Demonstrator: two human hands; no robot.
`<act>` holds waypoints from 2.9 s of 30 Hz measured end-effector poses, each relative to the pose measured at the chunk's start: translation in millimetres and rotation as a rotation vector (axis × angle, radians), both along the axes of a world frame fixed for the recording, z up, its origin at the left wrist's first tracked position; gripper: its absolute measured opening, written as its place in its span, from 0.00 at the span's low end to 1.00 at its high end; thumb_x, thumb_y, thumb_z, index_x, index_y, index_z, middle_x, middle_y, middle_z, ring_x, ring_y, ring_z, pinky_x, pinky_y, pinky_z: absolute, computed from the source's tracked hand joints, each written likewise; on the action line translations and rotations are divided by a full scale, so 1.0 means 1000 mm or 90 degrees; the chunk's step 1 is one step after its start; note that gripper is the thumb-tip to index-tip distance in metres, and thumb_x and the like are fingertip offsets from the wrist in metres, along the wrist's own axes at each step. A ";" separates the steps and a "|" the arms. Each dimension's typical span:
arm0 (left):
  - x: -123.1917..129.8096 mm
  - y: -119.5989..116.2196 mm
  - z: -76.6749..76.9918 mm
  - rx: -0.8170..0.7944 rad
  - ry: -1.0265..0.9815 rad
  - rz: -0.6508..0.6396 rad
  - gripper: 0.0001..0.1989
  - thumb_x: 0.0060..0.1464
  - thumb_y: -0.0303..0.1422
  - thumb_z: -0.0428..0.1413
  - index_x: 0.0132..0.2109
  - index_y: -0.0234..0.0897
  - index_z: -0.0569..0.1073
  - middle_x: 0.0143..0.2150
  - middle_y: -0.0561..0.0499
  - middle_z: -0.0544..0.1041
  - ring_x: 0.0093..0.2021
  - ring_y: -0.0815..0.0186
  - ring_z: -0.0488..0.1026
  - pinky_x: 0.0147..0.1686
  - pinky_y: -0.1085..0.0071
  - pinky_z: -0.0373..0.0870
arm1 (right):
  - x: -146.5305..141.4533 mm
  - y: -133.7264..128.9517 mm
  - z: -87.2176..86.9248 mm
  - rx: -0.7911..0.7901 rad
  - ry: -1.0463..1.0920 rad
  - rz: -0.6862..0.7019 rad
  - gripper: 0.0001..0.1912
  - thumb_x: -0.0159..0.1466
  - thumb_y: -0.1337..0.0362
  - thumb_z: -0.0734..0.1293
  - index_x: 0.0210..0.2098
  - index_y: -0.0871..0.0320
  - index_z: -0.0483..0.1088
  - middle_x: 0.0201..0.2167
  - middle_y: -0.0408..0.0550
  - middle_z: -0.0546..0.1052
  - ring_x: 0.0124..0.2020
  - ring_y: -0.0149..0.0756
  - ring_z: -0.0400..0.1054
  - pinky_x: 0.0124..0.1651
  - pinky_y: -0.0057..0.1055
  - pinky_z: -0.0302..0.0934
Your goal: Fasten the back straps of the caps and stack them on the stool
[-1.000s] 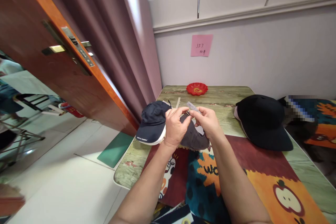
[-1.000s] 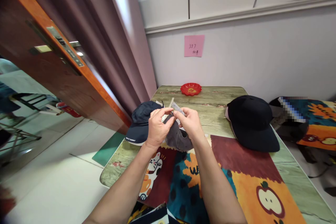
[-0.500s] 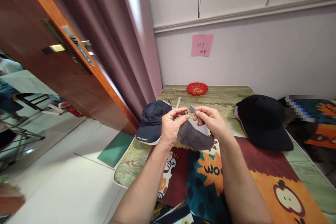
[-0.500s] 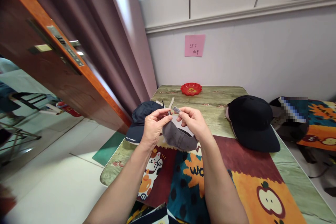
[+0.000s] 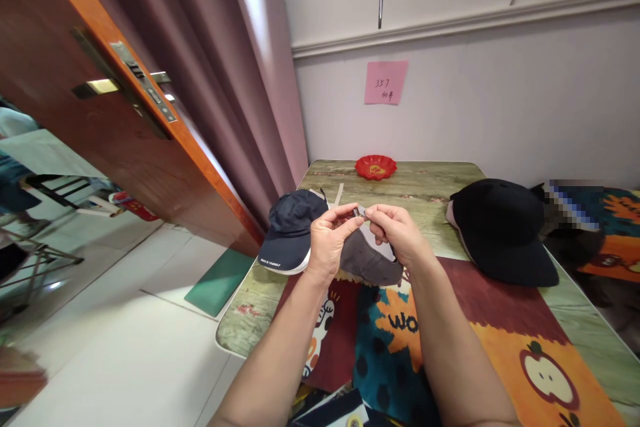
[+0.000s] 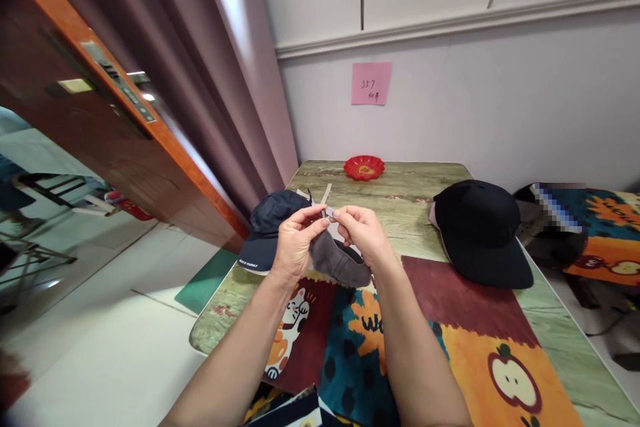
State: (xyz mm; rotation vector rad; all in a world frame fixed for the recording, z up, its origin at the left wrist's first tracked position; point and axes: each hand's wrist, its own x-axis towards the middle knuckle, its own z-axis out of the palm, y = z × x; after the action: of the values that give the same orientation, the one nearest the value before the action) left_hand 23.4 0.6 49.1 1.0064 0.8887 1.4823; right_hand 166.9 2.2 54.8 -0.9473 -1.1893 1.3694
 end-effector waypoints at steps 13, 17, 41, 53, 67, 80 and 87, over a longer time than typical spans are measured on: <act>0.000 0.000 -0.001 -0.010 -0.037 -0.019 0.17 0.37 0.29 0.73 0.39 0.37 0.84 0.34 0.52 0.81 0.34 0.72 0.73 0.38 0.75 0.69 | 0.000 -0.003 0.002 -0.006 -0.007 0.030 0.17 0.59 0.52 0.69 0.23 0.57 0.66 0.14 0.34 0.59 0.16 0.24 0.48 0.21 0.24 0.53; -0.001 -0.001 -0.003 -0.007 -0.040 -0.023 0.17 0.38 0.29 0.73 0.40 0.38 0.84 0.35 0.52 0.81 0.35 0.71 0.74 0.39 0.75 0.69 | 0.000 -0.001 0.000 -0.012 0.021 0.006 0.13 0.59 0.55 0.68 0.27 0.58 0.70 0.14 0.33 0.58 0.16 0.24 0.47 0.21 0.24 0.53; -0.003 -0.002 0.000 -0.012 -0.033 -0.051 0.18 0.38 0.30 0.73 0.40 0.38 0.84 0.34 0.52 0.82 0.34 0.70 0.75 0.38 0.74 0.70 | 0.001 -0.002 0.001 -0.015 0.001 0.089 0.14 0.60 0.55 0.67 0.24 0.56 0.67 0.13 0.34 0.58 0.15 0.24 0.47 0.21 0.25 0.52; -0.016 -0.002 0.007 -0.021 0.069 -0.119 0.18 0.37 0.32 0.74 0.39 0.37 0.85 0.38 0.47 0.83 0.35 0.65 0.77 0.39 0.70 0.73 | 0.010 -0.004 0.006 0.059 -0.063 0.096 0.16 0.60 0.51 0.70 0.25 0.57 0.70 0.17 0.36 0.60 0.20 0.26 0.51 0.23 0.24 0.51; -0.028 0.002 0.009 0.005 0.159 -0.125 0.20 0.37 0.33 0.74 0.41 0.34 0.82 0.36 0.47 0.82 0.34 0.65 0.77 0.38 0.71 0.72 | 0.004 -0.004 0.002 0.059 -0.022 0.108 0.21 0.59 0.47 0.73 0.37 0.57 0.69 0.20 0.38 0.71 0.20 0.27 0.62 0.26 0.26 0.57; -0.033 0.002 0.009 0.039 0.204 -0.176 0.15 0.41 0.36 0.72 0.34 0.34 0.77 0.34 0.50 0.78 0.34 0.67 0.75 0.38 0.72 0.70 | 0.008 0.000 -0.005 0.122 -0.117 0.085 0.17 0.60 0.53 0.74 0.41 0.59 0.74 0.22 0.40 0.74 0.23 0.29 0.65 0.28 0.27 0.60; -0.028 0.006 0.008 -0.026 0.165 -0.146 0.16 0.47 0.42 0.69 0.31 0.32 0.79 0.32 0.47 0.79 0.32 0.68 0.73 0.35 0.73 0.69 | 0.004 -0.006 -0.002 0.288 -0.327 -0.017 0.10 0.62 0.55 0.72 0.36 0.56 0.74 0.27 0.43 0.79 0.26 0.31 0.68 0.30 0.27 0.60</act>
State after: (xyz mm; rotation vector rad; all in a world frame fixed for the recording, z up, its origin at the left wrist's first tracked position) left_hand -4.7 6.2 57.6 1.2455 0.9465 1.1549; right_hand 170.7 -3.6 52.8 -1.0019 -1.7723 0.7907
